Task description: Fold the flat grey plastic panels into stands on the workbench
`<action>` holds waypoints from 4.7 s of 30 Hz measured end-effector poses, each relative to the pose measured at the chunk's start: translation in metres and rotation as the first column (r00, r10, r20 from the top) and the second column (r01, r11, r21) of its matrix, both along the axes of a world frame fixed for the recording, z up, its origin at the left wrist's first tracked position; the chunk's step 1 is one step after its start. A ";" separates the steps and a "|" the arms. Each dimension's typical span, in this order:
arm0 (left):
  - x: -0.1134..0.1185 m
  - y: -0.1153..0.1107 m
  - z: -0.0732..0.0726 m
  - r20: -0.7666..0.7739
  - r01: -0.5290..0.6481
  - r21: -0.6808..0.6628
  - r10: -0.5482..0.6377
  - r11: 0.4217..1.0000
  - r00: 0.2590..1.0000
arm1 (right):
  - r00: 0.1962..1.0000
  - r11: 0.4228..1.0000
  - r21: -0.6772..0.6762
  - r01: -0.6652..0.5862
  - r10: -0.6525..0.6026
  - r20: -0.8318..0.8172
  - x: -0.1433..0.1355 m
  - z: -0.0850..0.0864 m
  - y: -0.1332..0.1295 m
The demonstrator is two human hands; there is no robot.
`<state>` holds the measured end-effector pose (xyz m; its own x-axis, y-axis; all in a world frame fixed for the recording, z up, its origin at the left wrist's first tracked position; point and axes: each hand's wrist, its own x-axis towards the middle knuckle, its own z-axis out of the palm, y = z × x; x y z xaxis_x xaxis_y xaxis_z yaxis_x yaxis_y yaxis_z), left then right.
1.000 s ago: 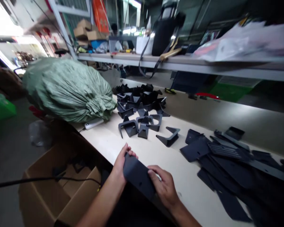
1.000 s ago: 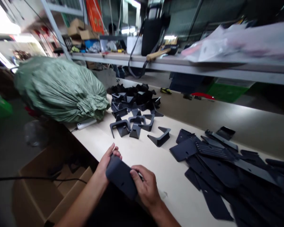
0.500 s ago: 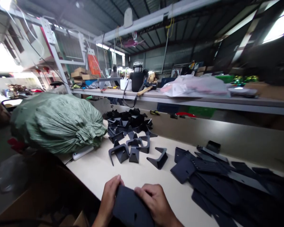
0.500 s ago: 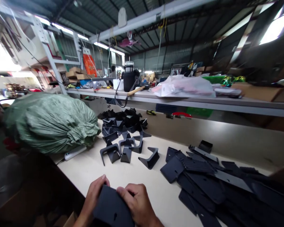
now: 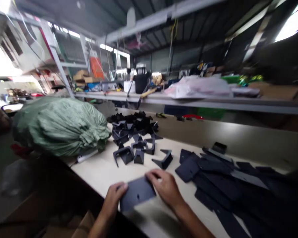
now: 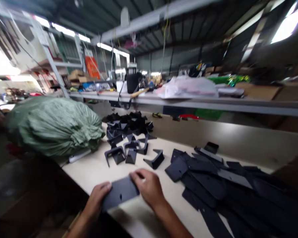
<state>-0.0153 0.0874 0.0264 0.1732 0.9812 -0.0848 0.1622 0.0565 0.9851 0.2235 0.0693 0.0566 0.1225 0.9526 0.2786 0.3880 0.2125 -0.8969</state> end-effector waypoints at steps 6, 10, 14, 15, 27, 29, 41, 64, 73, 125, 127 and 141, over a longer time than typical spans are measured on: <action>0.009 -0.017 -0.015 0.283 -0.138 0.030 0.124 0.990 0.951 | 0.898 0.944 -0.292 -0.152 0.008 -0.441 0.006 -0.018 -0.030; 0.013 -0.040 -0.021 0.206 0.031 0.017 -0.034 0.999 0.978 | 0.717 0.852 -0.362 -0.379 0.023 -0.697 -0.008 -0.036 -0.056; 0.015 -0.052 -0.026 0.254 0.238 -0.079 -0.211 0.968 0.944 | 0.707 0.919 -0.281 -0.276 -0.004 -0.708 -0.014 -0.044 -0.075; 0.017 -0.053 -0.027 0.330 0.235 -0.108 -0.188 0.966 0.925 | 0.755 0.929 -0.266 -0.258 0.022 -0.655 -0.015 -0.043 -0.081; 0.051 -0.062 -0.006 0.720 0.321 -0.420 0.097 0.849 0.687 | 0.877 0.870 -0.230 -0.436 0.354 -0.325 -0.026 -0.033 -0.116; 0.056 -0.070 -0.004 0.693 0.263 -0.332 0.046 0.906 0.719 | 0.860 0.887 -0.200 -0.415 0.311 -0.406 -0.030 -0.039 -0.121; 0.056 -0.080 -0.003 0.672 0.104 -0.166 0.035 0.981 0.740 | 0.807 0.915 -0.113 -0.388 0.277 -0.522 -0.038 -0.048 -0.124; 0.049 -0.077 -0.009 0.598 -0.031 -0.352 0.250 0.935 0.762 | 0.816 0.863 -0.213 -0.459 0.314 -0.485 -0.036 -0.049 -0.119; 0.044 -0.071 -0.009 0.635 0.000 -0.410 0.286 0.912 0.718 | 0.809 0.855 -0.227 -0.466 0.308 -0.501 -0.042 -0.051 -0.109; 0.050 -0.067 -0.004 0.626 0.039 -0.235 0.120 0.971 0.770 | 0.875 0.950 -0.127 -0.285 0.204 -0.438 -0.060 -0.061 -0.101; 0.048 -0.064 -0.006 0.648 0.039 -0.263 0.146 0.964 0.748 | 0.859 0.933 -0.159 -0.324 0.220 -0.462 -0.062 -0.057 -0.096; 0.028 -0.049 -0.011 0.635 -0.095 -0.429 0.375 0.898 0.675 | 0.882 0.865 -0.240 -0.441 0.368 -0.294 -0.036 -0.050 -0.078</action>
